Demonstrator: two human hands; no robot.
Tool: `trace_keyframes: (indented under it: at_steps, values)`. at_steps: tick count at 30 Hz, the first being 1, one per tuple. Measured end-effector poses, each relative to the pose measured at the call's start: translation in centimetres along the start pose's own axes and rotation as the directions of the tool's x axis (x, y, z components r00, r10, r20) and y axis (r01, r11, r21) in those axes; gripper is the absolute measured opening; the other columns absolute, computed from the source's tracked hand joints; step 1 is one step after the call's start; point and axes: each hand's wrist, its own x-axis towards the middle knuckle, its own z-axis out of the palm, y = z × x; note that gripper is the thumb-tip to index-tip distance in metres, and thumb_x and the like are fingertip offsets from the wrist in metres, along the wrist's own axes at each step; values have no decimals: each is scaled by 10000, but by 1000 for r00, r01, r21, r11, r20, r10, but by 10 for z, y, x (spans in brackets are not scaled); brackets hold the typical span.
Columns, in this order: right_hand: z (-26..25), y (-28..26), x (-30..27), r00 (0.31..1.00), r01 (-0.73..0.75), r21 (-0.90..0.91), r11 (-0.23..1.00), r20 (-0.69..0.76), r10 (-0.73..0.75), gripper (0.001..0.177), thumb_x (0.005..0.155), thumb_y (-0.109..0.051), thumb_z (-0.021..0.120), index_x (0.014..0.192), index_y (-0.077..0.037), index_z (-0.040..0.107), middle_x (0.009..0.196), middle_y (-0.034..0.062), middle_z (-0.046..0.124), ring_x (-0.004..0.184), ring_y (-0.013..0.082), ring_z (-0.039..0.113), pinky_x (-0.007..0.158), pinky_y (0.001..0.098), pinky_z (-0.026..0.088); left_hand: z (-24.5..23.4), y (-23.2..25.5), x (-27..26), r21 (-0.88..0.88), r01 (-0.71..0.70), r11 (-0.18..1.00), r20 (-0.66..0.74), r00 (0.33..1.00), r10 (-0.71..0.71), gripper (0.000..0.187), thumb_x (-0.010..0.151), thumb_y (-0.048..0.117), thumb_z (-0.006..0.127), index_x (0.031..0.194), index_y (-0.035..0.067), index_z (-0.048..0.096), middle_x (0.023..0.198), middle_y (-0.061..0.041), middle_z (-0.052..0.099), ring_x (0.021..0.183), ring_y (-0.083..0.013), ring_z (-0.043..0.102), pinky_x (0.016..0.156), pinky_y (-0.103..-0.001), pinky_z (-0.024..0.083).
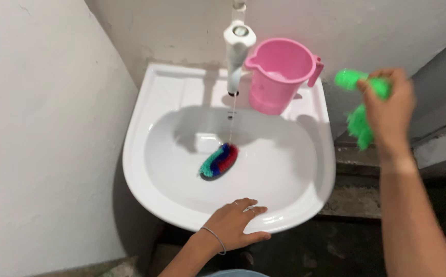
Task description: The person scrubs the basin, rim, and faucet area of a white ceramic sink using a green sponge, dipping it into a pink mug of soapy water and wiping down the outer sides of the sink.
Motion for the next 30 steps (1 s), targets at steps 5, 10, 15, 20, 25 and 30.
trace_keyframes:
  at_steps: [5, 10, 15, 20, 25, 30]
  values:
    - [-5, -133, 51, 969, 58, -71, 996, 245, -39, 341, 962, -301, 707, 1215, -74, 733, 1271, 222, 555, 1065, 326, 613, 886, 459, 537, -58, 3, 36, -253, -143, 957, -351, 935, 47, 541, 990, 440, 569, 1439, 140, 546, 1503, -139, 493, 1372, -303, 500, 1130, -419, 406]
    - [80, -165, 109, 813, 160, -319, 934, 579, 59, 478, 775, -189, 720, 1248, -118, 746, 1052, 239, 749, 882, 376, 733, 814, 476, 597, -116, 13, 119, -446, -386, 808, -642, 766, 12, 570, 941, 270, 627, 1464, 94, 486, 1512, -217, 410, 1348, -383, 518, 1076, -429, 504]
    - [136, -136, 117, 819, 254, -410, 876, 573, 31, 423, 762, -231, 802, 1171, -124, 787, 1047, 231, 753, 925, 390, 735, 883, 433, 580, -131, 13, 168, -459, -435, 775, -730, 682, -49, 709, 882, 167, 635, 1542, 113, 380, 1592, -308, 272, 1530, -486, 206, 1045, -474, 519]
    - [175, -96, 115, 664, 423, -395, 815, 748, 18, 333, 772, -188, 779, 1100, -138, 800, 1054, 155, 771, 960, 330, 734, 880, 418, 564, -136, 9, 188, -436, -289, 852, -718, 682, -136, 788, 878, 114, 651, 1601, 158, 342, 1570, -415, 103, 1466, -585, 178, 1118, -521, 416]
    - [194, -68, 111, 543, 501, -337, 797, 840, 13, 268, 893, -169, 626, 1117, -144, 770, 1020, 123, 771, 887, 298, 740, 788, 423, 575, -154, 20, 195, -596, -226, 771, -631, 725, -275, 668, 893, 215, 598, 1524, 182, 382, 1584, -416, 94, 1044, -478, 717, 1002, -426, 551]
    - [193, -58, 101, 545, -127, -461, 878, 707, 450, 304, 962, -392, 605, 1093, -152, 739, 1007, 77, 711, 870, 213, 655, 759, 348, 506, -158, 28, 203, -635, -135, 760, -591, 718, -367, 526, 925, 249, 567, 1428, 145, 452, 1569, -437, 73, 1064, -514, 679, 1004, -453, 545]
